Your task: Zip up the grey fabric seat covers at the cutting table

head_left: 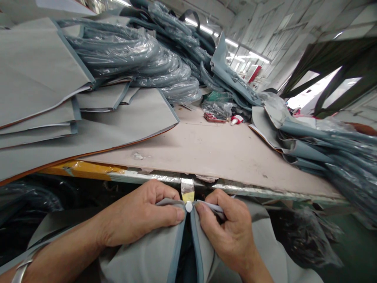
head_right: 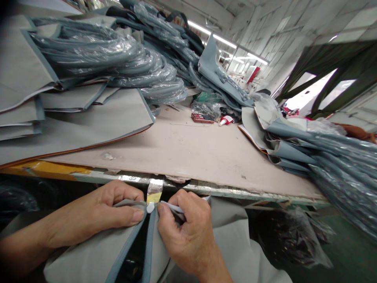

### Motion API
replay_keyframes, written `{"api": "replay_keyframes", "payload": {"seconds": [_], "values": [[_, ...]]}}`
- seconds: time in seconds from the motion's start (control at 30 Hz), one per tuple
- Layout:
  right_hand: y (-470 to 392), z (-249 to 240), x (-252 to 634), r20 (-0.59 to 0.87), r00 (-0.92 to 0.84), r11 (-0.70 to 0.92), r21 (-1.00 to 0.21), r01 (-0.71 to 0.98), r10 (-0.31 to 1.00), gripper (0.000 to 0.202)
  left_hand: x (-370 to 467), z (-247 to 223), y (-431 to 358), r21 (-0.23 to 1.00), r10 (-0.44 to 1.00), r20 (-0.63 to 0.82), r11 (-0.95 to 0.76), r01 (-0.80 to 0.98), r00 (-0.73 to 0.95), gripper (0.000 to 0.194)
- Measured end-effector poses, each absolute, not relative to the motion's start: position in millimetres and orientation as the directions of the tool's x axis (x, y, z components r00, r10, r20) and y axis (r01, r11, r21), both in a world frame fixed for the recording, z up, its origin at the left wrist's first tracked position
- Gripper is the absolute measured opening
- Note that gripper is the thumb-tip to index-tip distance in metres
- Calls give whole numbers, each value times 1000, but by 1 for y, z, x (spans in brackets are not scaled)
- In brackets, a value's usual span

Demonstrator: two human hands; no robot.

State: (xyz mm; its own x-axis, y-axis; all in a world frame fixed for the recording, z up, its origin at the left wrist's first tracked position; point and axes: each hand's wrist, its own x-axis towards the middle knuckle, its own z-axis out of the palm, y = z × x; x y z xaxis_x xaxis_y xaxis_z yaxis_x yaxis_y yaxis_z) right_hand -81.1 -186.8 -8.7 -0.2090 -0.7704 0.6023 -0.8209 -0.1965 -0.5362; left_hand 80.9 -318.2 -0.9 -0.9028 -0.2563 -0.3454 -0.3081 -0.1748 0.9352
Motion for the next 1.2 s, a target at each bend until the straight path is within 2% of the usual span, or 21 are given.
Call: {"api": "replay_keyframes", "payload": {"seconds": [0.37, 0.77, 1.03, 1.2], "values": [[-187, -10, -78, 617, -246, -179, -544, -820, -748, 29, 80, 0, -317, 938, -269, -338, -175, -300, -902, 35], [-190, -13, -76, 668, -236, -152, -468, -871, -706, 26, 77, -1, -312, 927, -346, -369, -207, -313, -863, 39], [-188, -20, -81, 614, -245, -132, -502, -855, -750, 26, 79, -4, -311, 923, -342, -374, -230, -309, -862, 42], [-185, -21, -85, 560, -239, -158, -568, -808, -793, 27, 80, -9, -314, 926, -340, -371, -203, -318, -864, 41]]}}
